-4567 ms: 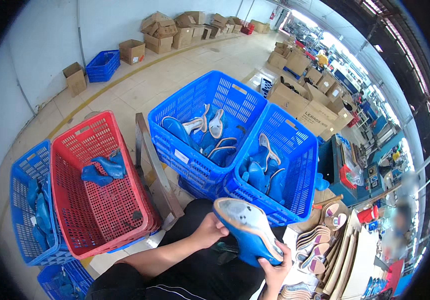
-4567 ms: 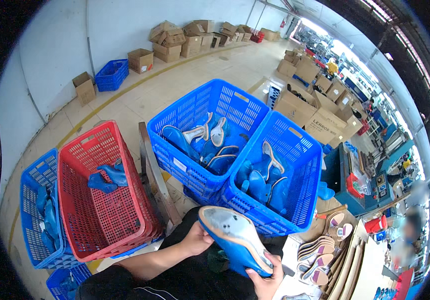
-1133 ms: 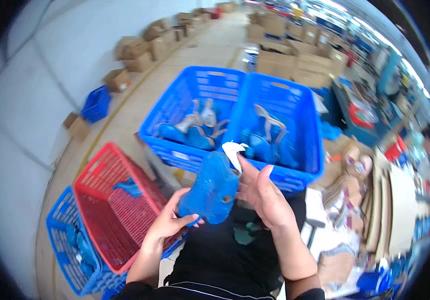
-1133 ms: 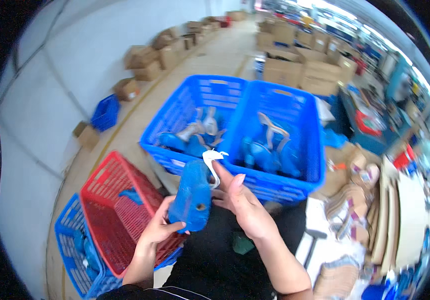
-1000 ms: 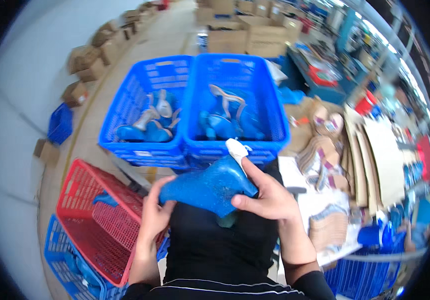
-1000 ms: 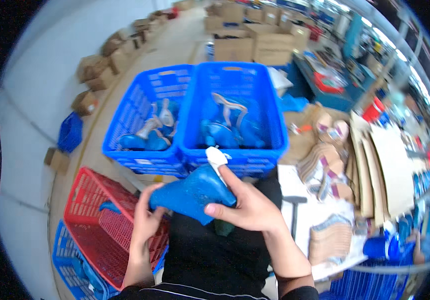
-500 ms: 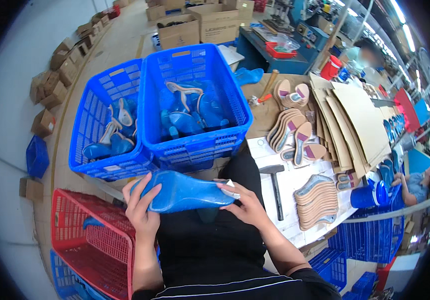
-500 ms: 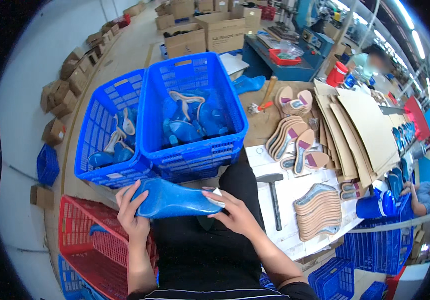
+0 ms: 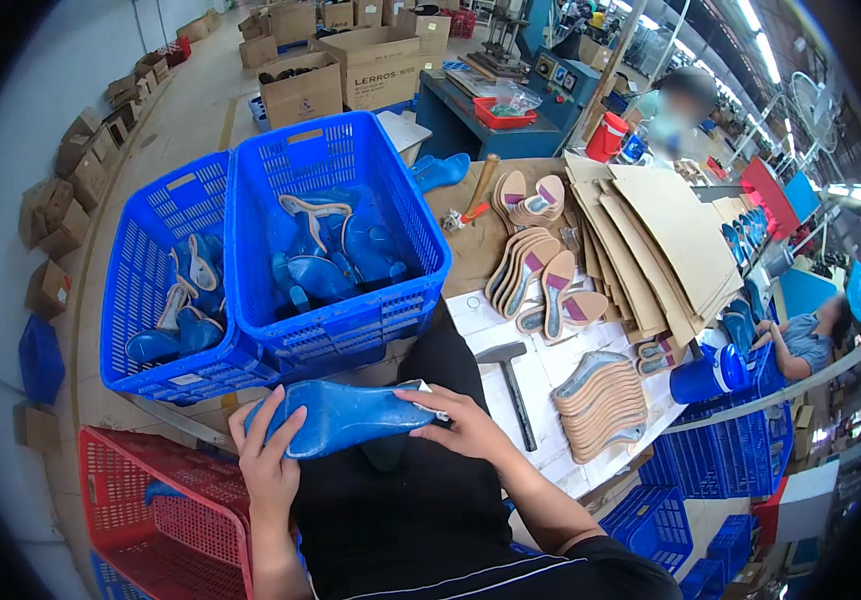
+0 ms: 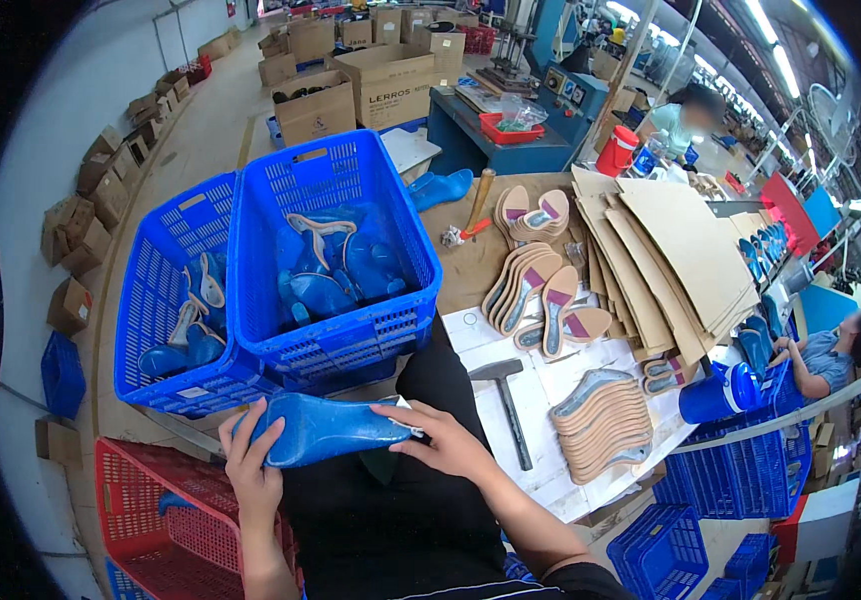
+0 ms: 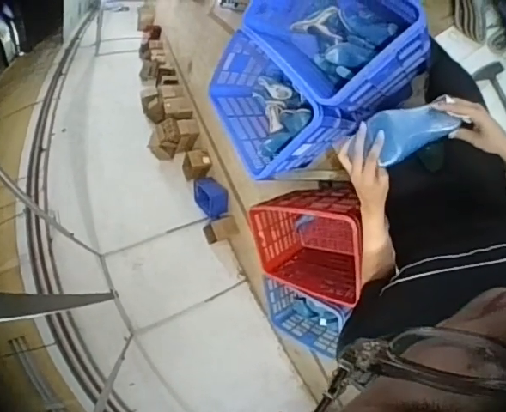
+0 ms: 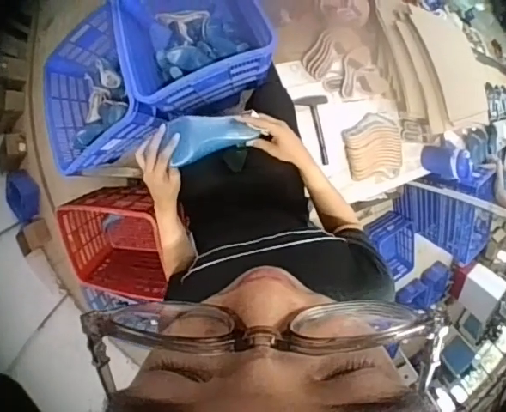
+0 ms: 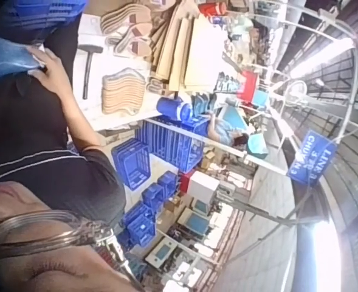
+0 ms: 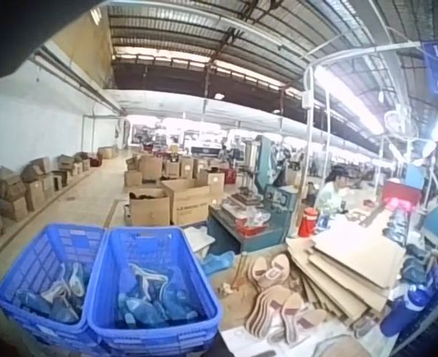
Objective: Hammering and assembling shoe lasts in a factory environment.
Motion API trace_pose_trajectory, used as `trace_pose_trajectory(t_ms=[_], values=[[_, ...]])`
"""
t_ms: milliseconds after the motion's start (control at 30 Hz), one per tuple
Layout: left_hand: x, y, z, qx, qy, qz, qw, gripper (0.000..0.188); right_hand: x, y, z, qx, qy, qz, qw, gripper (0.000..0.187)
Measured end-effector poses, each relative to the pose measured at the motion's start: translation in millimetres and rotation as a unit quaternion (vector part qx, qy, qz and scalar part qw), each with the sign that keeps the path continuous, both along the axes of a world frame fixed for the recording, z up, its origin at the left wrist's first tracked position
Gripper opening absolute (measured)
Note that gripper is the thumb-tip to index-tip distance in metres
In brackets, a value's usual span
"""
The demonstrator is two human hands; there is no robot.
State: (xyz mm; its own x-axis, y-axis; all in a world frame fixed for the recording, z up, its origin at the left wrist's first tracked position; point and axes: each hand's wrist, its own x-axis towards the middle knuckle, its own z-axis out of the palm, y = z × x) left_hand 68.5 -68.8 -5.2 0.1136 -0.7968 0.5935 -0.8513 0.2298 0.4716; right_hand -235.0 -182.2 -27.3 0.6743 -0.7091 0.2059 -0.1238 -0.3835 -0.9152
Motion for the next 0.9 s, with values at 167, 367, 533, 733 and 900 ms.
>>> trace_pose_trajectory(t_ms=[167, 367, 533, 733, 900], values=[[16.3, 13.1, 2.4, 0.073, 0.049, -0.051, 0.995, 0.063, -35.0, -32.9, -14.8, 0.152, -0.105, 0.025, 0.982, 0.094], [16.1, 38.8, -27.2, 0.004, 0.504, -0.13, 0.854, 0.093, -110.8, -114.5, -56.0, -0.159, 0.314, -0.486, 0.8, 0.059], [-8.5, 29.1, -30.5, 0.005, 0.698, -0.103, 0.709, 0.085, -171.2, -137.2, -125.5, -0.307, 0.455, -0.536, 0.642, 0.059], [-13.0, 24.6, -24.8, 0.021, 0.717, -0.083, 0.691, 0.069, -191.5, -149.9, -131.7, -0.11, 0.195, -0.588, 0.777, 0.037], [-16.2, 26.0, -23.6, 0.022, 0.715, -0.056, 0.697, 0.07, -168.4, -152.2, -131.4, -0.166, 0.314, -0.525, 0.773, 0.074]])
